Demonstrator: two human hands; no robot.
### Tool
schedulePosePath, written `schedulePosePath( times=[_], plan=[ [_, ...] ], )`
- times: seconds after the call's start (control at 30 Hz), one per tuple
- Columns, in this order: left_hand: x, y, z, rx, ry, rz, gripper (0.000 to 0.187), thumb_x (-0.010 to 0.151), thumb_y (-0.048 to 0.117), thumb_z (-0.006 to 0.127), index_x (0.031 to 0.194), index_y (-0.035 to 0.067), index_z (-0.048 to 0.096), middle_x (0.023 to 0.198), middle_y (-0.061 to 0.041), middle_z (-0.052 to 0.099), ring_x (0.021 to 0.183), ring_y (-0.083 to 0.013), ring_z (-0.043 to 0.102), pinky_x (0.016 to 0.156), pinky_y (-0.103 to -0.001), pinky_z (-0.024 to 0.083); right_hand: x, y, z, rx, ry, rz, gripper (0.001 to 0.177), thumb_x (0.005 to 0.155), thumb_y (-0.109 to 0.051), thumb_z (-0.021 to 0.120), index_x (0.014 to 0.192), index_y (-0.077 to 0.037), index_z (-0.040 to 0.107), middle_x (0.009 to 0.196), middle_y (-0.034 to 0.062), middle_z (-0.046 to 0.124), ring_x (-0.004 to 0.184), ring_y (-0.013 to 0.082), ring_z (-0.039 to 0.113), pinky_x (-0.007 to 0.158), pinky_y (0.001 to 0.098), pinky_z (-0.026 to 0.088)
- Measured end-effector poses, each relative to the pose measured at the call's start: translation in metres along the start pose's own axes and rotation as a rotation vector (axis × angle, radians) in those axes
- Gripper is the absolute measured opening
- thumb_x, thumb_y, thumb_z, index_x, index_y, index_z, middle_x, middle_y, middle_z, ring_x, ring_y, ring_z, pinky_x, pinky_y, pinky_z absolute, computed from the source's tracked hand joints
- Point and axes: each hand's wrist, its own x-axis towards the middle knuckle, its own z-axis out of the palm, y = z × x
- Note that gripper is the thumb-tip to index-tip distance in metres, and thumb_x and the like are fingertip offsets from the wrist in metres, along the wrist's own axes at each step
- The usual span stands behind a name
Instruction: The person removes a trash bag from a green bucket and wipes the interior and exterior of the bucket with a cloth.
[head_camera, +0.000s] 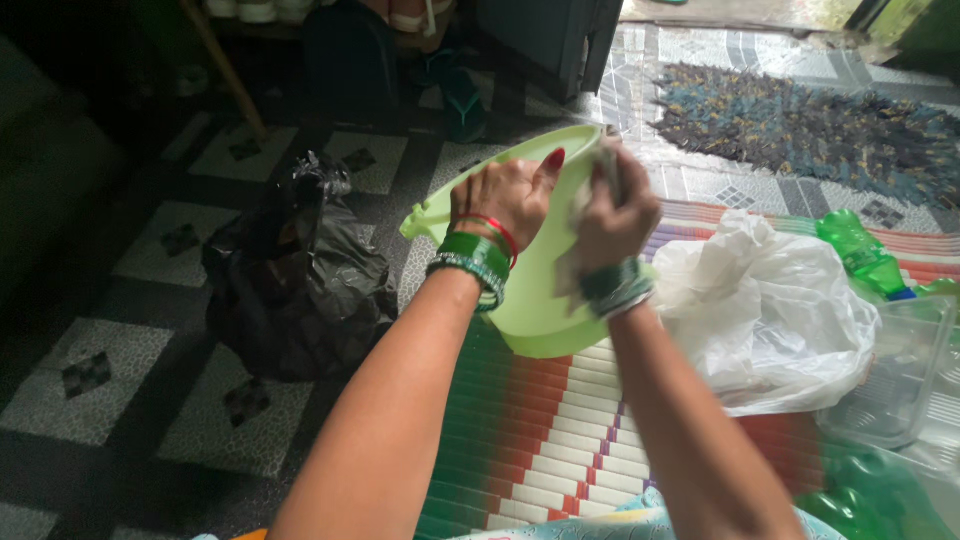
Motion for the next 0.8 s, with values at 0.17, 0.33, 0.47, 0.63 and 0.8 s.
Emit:
schedulePosePath(
  times=[0.17, 0.33, 0.47, 0.63, 0.8],
  plan=[
    [0.015, -0.007, 0.007, 0.010, 0.013, -0.045, 0.072, 0.098, 0.067, 0.029, 0.088, 0.014, 0.077, 0.087, -0.021, 0.074, 0.088, -0.0443, 0.070, 0.078, -0.056, 0.054, -0.061, -0.055, 0.003, -0.341, -0.128, -0.369, 0.039, 0.090, -0.002, 0.063, 0.128, -0.005, 0.066, 0.143, 0.0251, 0.058, 0.138, 0.0446, 0.051, 0.117, 0.0499, 0.040],
    [0.013, -0.013, 0.008, 0.018, 0.072, -0.028, 0.071, 0.098, 0.067, 0.033, 0.087, 0.013, 0.079, 0.089, -0.022, 0.073, 0.089, -0.0449, 0.070, 0.079, -0.056, 0.055, -0.038, -0.056, 0.006, -0.211, -0.167, -0.404, 0.030, 0.095, -0.005, 0.062, 0.124, -0.005, 0.061, 0.124, 0.0170, 0.065, 0.122, 0.0366, 0.061, 0.111, 0.0470, 0.046],
    [0.007, -0.017, 0.003, -0.047, 0.062, 0.040, 0.070, 0.098, 0.066, 0.030, 0.088, 0.017, 0.079, 0.083, -0.020, 0.073, 0.085, -0.0440, 0.071, 0.078, -0.055, 0.055, -0.010, -0.023, 0.013, -0.028, -0.046, -0.091, 0.025, 0.100, -0.004, 0.058, 0.124, 0.000, 0.062, 0.117, 0.0134, 0.070, 0.109, 0.0219, 0.069, 0.099, 0.0366, 0.054],
    [-0.002, -0.022, -0.004, -0.085, 0.063, 0.045, 0.071, 0.097, 0.068, 0.031, 0.086, 0.015, 0.077, 0.081, -0.018, 0.074, 0.082, -0.0422, 0.071, 0.075, -0.054, 0.056, 0.048, 0.053, 0.008, 0.338, -0.152, 0.367, 0.014, 0.102, -0.007, 0.064, 0.109, 0.004, 0.069, 0.098, 0.0059, 0.073, 0.087, 0.0126, 0.067, 0.078, 0.0281, 0.055],
    [0.004, -0.012, -0.002, -0.035, -0.014, 0.024, 0.074, 0.098, 0.067, 0.027, 0.083, 0.014, 0.077, 0.080, -0.019, 0.074, 0.081, -0.0396, 0.073, 0.073, -0.052, 0.056, 0.025, 0.027, -0.001, -0.031, -0.039, 0.115, 0.017, 0.105, -0.010, 0.059, 0.112, 0.001, 0.070, 0.098, 0.0096, 0.076, 0.090, 0.0167, 0.070, 0.083, 0.0329, 0.056]
  ],
)
